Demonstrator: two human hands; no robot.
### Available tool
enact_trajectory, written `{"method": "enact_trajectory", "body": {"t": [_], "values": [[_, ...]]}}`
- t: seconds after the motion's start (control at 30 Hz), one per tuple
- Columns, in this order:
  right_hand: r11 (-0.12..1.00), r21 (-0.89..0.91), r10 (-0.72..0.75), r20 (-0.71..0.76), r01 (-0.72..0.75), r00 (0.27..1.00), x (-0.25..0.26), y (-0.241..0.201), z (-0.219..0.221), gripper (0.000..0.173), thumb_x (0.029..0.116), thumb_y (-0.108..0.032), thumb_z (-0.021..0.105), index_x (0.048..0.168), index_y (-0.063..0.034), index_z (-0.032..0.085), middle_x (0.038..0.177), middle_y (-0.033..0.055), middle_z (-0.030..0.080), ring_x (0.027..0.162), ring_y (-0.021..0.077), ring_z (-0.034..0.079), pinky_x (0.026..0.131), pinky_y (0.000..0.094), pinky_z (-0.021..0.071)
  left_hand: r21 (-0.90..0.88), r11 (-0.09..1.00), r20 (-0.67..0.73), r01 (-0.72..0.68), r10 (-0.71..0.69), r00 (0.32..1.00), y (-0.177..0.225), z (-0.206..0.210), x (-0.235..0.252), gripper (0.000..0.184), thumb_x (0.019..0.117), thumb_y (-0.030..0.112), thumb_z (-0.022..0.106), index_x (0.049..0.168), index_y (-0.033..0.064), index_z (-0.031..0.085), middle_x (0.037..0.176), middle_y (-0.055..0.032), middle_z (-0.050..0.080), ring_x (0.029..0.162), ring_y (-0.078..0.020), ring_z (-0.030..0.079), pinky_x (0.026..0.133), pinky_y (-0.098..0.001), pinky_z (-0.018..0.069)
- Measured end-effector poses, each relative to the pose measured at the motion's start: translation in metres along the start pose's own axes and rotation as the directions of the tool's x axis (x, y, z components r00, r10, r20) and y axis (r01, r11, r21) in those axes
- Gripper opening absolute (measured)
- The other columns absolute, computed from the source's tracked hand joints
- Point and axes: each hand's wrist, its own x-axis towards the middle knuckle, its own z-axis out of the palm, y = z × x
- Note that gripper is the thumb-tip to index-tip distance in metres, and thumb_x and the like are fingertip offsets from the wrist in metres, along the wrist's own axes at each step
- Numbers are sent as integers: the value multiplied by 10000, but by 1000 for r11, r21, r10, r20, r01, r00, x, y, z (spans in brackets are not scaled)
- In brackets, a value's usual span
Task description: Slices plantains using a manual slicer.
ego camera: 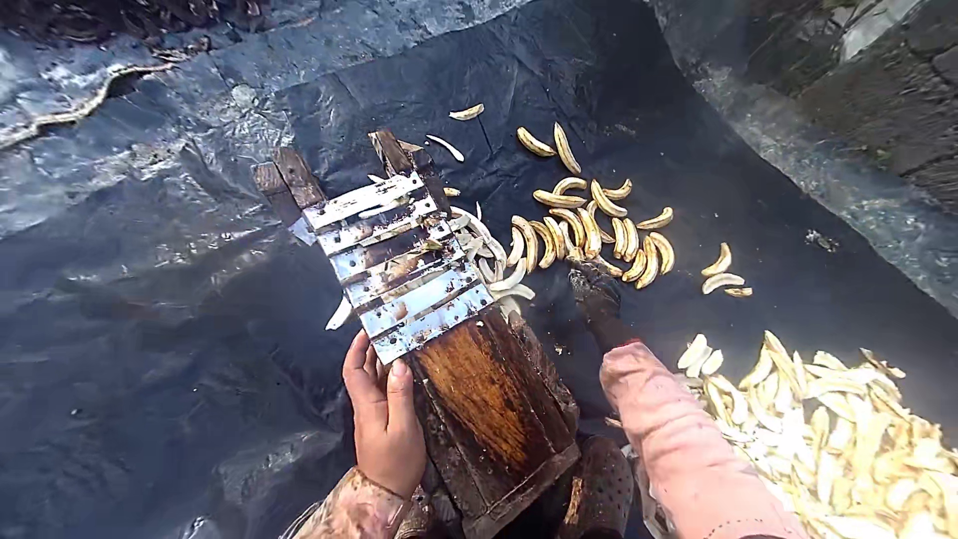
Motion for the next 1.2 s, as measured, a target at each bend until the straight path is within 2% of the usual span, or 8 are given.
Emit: {"method": "enact_trajectory", "body": {"t": [0.17, 0.37, 0.5, 0.8, 0.9, 1.03, 1.13, 1.2], "values": [[677, 341, -623, -205, 652, 755, -119, -91, -59, 279, 984, -154, 614, 1236, -150, 735, 1407, 185, 576, 1274, 206, 592, 1060, 338, 521, 38, 999, -15, 38, -38, 999, 0, -1, 0, 664, 1024, 299, 400, 1541, -78, 223, 1487, -257, 457, 1329, -128, 531, 1090, -272, 450], [566, 44, -818, -93, 823, 567, -174, -105, -37, 281, 1019, -324, 573, 1261, -292, 711, 1350, 91, 657, 1339, 241, 550, 1173, 453, 383, 42, 997, 15, 72, -72, 997, -1, -4, -1, 639, 1041, 296, 388, 1573, -13, 218, 1516, -225, 458, 1376, -181, 507, 1131, -353, 429], [618, -139, -777, 38, 774, 628, -156, -133, -18, 640, 1012, -566, 458, 1464, -127, 569, 1540, 117, 509, 1501, 334, 352, 1243, 592, 159, 56, 994, 36, 98, -100, 994, 0, -5, -1, 632, 1057, 293, 378, 1593, 10, 198, 1567, -236, 400, 1440, -237, 445, 1178, -388, 376], [632, -455, -740, -115, 627, 663, -38, -231, 39, 523, 1067, -419, 379, 1523, -191, 498, 1609, 174, 390, 1524, 383, 279, 1249, 590, 103, 79, 994, 34, 76, -79, 996, -3, 1, 0, 642, 1060, 316, 361, 1589, -14, 207, 1570, -259, 379, 1462, -282, 407, 1205, -410, 336], [749, -542, -287, 254, 382, 924, -52, -315, 0, 624, 1095, -410, 368, 1639, -154, 198, 1716, 81, 144, 1583, 273, 123, 1275, 507, 121, 75, 995, 31, 62, -65, 997, -5, 0, -1, 635, 1062, 314, 360, 1579, -23, 213, 1535, -259, 421, 1428, -244, 449, 1181, -371, 369], [811, -395, -443, 68, 432, 894, 38, -322, 60, 760, 990, -645, 392, 1625, -243, 280, 1632, 81, 372, 1530, 291, 285, 1244, 591, 138, 24, 999, 37, 39, -40, 999, -5, -3, 0, 663, 1052, 307, 368, 1563, -72, 182, 1528, -262, 413, 1382, -146, 481, 1133, -268, 409], [799, -202, -531, 203, 566, 823, 76, -332, 39, 619, 1066, -488, 398, 1602, -183, 344, 1415, 102, 622, 1325, 252, 571, 1119, 488, 427, -7, 1000, 23, -4, 4, 1000, -8, -5, 0, 678, 1040, 313, 387, 1529, -118, 199, 1514, -279, 414, 1366, -114, 489, 1121, -237, 416], [816, 75, -573, 244, 574, 783, 103, -318, 10, 536, 1116, -312, 334, 1599, -80, 315, 1517, 133, 530, 1413, 221, 494, 1199, 408, 340, -26, 999, 13, -23, 23, 1000, -8, -6, 0, 680, 1041, 296, 392, 1515, -145, 184, 1509, -289, 409, 1376, -107, 477, 1128, -225, 404]]}}
